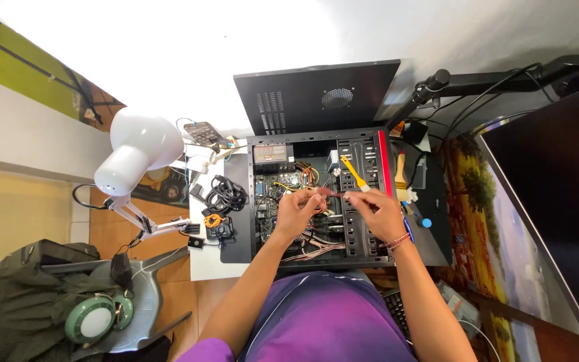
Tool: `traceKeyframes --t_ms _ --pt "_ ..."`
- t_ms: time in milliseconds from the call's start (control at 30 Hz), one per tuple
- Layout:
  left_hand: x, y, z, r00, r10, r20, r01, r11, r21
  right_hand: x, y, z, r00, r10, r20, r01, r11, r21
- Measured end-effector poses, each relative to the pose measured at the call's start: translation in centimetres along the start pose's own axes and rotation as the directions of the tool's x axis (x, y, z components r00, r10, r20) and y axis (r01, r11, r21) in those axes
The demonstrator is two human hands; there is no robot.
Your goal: Organizing internal power cables and cleaning components inside a computer chassis.
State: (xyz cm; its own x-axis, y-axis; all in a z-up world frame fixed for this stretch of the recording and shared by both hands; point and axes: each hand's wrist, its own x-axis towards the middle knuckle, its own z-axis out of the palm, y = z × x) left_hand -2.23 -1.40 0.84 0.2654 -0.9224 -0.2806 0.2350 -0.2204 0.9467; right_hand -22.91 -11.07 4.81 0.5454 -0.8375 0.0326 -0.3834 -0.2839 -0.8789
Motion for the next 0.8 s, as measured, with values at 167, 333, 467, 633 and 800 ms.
traceKeyframes --t_ms 167,333,467,633,800 --pt "0.2 -1.0 0.9 0.997 -0.021 -0.078 0.026 0.998 0.064 0.8 0.3 -0.9 0.994 0.107 -0.021 -0.108 0.990 -0.090" --pt "0.5 -1.0 1.6 0.995 0.065 -0.081 -0.057 0.993 0.099 1.6 1.3 -1.7 0.986 0.134 -0.099 -0.142 0.987 -0.073" --pt "0.2 -0.3 2.0 0.991 -0.014 -0.132 0.028 0.994 0.105 1.7 0.5 -2.4 0.989 0.133 0.066 -0.127 0.988 -0.082" --pt "0.6 -0.7 1.7 0.989 0.031 -0.142 -0.007 0.986 0.165 2.1 1.8 -2.2 0.986 0.168 0.001 -0.168 0.984 -0.057" --pt "0.8 -0.4 1.3 0.987 0.078 -0.142 -0.047 0.977 0.209 2.1 1.8 -1.5 0.978 0.206 -0.027 -0.208 0.973 -0.099"
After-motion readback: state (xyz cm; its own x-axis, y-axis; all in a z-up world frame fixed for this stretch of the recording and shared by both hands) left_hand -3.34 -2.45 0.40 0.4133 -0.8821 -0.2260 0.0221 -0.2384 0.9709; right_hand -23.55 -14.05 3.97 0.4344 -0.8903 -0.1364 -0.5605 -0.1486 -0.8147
